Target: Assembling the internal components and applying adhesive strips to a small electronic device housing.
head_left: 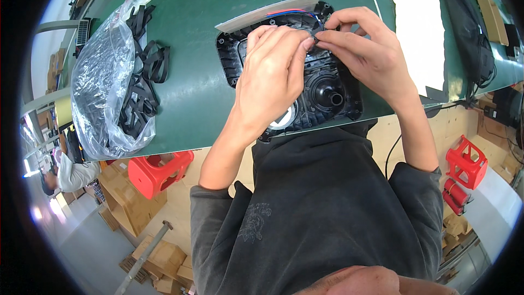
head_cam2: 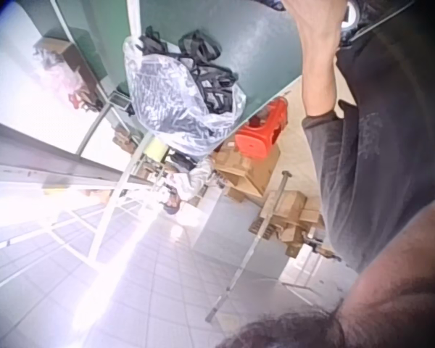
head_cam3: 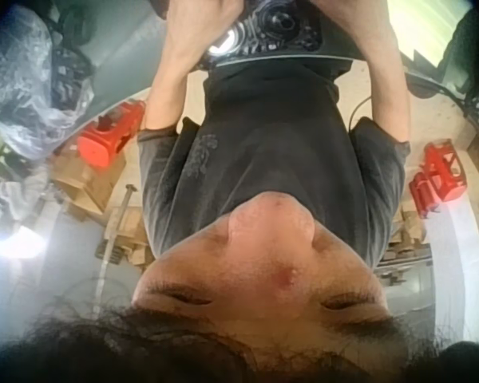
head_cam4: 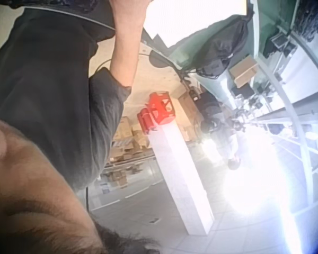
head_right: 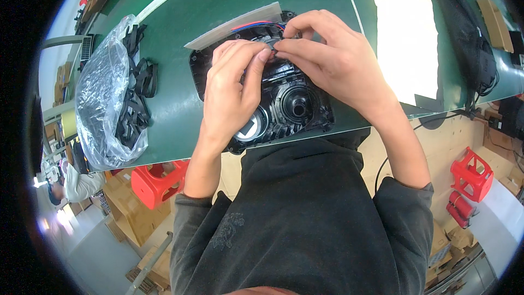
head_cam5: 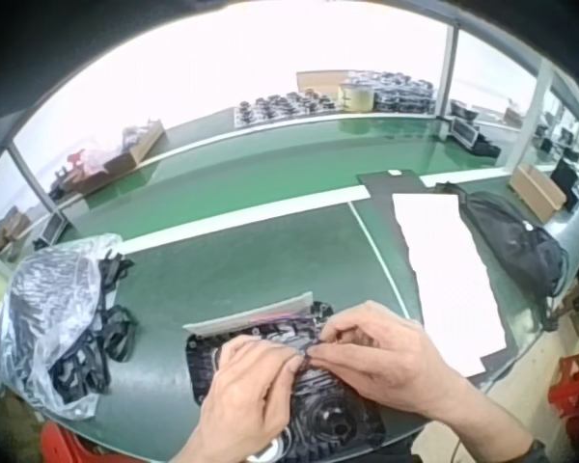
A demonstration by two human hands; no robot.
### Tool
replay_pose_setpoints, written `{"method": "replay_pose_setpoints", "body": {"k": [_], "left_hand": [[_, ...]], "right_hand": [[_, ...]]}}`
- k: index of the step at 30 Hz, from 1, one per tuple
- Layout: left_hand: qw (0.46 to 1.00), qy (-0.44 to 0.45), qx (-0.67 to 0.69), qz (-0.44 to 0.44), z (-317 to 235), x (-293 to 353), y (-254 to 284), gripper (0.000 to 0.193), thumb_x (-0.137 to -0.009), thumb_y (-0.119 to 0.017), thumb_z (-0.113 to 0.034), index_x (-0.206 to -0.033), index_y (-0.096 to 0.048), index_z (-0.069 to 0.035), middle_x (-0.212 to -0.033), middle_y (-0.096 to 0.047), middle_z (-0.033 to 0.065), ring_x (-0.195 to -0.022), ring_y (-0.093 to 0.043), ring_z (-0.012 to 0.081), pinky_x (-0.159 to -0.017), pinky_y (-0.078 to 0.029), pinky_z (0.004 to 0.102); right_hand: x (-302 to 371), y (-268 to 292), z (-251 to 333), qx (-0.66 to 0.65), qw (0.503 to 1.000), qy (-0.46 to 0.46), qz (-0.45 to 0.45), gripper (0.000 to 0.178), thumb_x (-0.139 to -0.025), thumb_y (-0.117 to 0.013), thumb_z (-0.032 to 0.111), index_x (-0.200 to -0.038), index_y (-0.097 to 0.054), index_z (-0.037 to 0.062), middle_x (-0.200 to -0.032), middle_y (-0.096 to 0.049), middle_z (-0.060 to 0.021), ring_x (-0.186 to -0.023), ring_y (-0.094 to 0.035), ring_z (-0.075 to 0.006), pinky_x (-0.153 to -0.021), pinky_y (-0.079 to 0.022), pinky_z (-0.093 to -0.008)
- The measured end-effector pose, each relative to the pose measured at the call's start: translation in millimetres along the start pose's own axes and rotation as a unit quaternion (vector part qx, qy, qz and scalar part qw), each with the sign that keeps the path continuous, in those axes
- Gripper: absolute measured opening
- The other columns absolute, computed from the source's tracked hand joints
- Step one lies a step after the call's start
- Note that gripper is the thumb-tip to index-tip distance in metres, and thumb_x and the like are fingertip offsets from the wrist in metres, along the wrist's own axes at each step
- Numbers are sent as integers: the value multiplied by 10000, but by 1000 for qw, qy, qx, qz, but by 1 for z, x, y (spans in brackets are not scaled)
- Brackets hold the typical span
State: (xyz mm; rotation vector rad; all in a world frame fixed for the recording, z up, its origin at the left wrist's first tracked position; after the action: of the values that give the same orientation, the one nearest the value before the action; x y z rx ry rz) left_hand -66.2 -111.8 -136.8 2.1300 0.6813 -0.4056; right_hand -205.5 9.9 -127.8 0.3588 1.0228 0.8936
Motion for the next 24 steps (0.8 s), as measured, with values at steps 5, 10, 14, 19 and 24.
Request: {"method": "replay_pose_setpoints", "body": {"k": [5,10,14,19,24], "left_hand": [[1000,-19,1,-9,0,-1,0,65,-937,-707,-1,-1000,-702,11,-924,-705,125,-905,-687,318,-1002,-477,449],[998,-43,-18,-32,-2,-1,-2,84,-905,-766,-21,-970,-715,-7,-909,-710,105,-877,-690,296,-994,-485,448],[997,-65,-19,-22,-4,-1,0,112,-888,-791,-31,-980,-727,-25,-918,-720,89,-875,-691,280,-994,-487,441],[998,-50,-18,20,-5,-4,0,115,-889,-783,-37,-996,-739,-38,-932,-726,80,-896,-695,273,-1016,-478,434],[998,-49,-17,21,-15,-10,0,99,-891,-783,-35,-984,-755,-14,-905,-731,111,-894,-710,301,-1007,-497,430]], "right_hand": [[-5,-3,-6,-29,997,-17,65,150,-884,-807,63,-1023,-753,46,-1103,-648,-68,-1014,-653,-251,-843,-562,-351],[-7,1,-24,-126,976,-50,172,139,-931,-773,55,-1047,-719,1,-1225,-585,-120,-1102,-626,-279,-942,-535,-360],[-10,10,-31,-170,964,-71,192,138,-927,-784,46,-1055,-750,7,-1255,-603,-105,-1122,-641,-241,-974,-535,-350],[-6,12,-36,-173,964,-84,184,107,-921,-783,36,-1020,-761,4,-1252,-619,-110,-1131,-647,-249,-989,-533,-348],[-8,14,-26,-140,971,-58,184,117,-905,-781,25,-1019,-763,5,-1243,-628,-123,-1128,-658,-279,-989,-537,-359]]}}
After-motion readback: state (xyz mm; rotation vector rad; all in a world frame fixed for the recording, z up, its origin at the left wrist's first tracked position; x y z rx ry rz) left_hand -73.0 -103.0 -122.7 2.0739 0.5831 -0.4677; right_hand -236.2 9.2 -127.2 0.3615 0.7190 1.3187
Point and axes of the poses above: each hand's wrist, its own x-axis away from the middle knuckle, its own y-axis out of the back of the hand, z = x × y, the point moved 4 cm from there along -x, towards the middle knuckle
